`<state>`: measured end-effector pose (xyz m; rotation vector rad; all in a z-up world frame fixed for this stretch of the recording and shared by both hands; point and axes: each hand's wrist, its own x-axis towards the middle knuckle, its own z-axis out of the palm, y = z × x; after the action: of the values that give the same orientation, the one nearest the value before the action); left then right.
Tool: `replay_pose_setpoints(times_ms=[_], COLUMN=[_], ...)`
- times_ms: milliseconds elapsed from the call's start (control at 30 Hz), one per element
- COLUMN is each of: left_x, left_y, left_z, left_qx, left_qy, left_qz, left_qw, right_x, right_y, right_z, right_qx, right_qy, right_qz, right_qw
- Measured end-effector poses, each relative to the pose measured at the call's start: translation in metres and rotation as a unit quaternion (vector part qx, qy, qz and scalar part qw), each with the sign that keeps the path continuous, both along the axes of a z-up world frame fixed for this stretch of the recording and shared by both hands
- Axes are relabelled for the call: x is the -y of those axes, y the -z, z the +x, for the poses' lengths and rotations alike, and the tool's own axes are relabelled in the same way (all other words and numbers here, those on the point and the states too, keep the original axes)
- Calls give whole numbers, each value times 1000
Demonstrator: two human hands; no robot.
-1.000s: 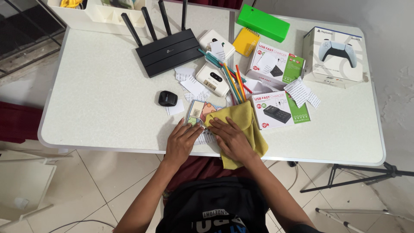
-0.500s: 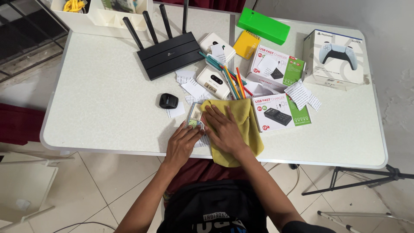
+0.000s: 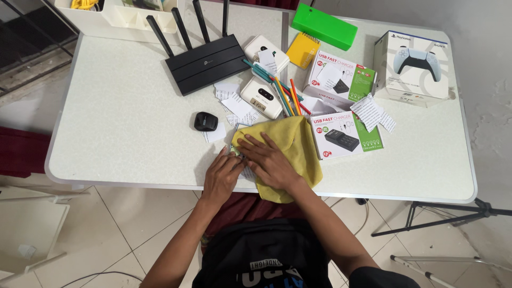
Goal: The person wipes the surface of a white table with a yellow cloth, then picks up various electronic accessories including cables, chargers, and a router. They place these items into a white plastic organizer box. The person also wipes a yellow notepad and a small notebook before placing them into the organizer.
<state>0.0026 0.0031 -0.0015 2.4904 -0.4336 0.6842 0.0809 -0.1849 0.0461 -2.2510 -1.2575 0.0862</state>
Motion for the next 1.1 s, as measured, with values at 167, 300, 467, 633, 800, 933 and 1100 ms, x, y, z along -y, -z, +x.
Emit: replay_pose_setpoints(times_ms=[167, 300, 467, 633, 800, 933, 1100], left_x=[1, 0, 0, 0, -1, -2, 5], left_y=[-7, -8, -10, -11, -11, -19, -34], left_z=[-2, -1, -1, 1, 1, 5, 16], left_qx=[4, 14, 18, 17, 23, -58, -105], left_qy=[-6, -10, -7, -4, 1, 15, 39], left_qz=[-11, -27, -17, -13, -12, 8, 47], left_qw=[1000, 999, 1000, 1000, 1000, 998, 993], right_x=[7, 17, 35, 45, 29, 20, 16], right_y=[-1, -1, -1, 3, 12, 11, 3], right_z=[-11, -12, -13, -10, -7, -2, -3], right_qx=[-9, -15, 20, 33, 61, 94, 75], right_qy=[-17, -12, 18, 92, 150, 179, 208], right_qz=[4, 12, -5, 2, 2, -15, 3], right_qw=[1000, 1000, 1000, 995, 987, 979, 975])
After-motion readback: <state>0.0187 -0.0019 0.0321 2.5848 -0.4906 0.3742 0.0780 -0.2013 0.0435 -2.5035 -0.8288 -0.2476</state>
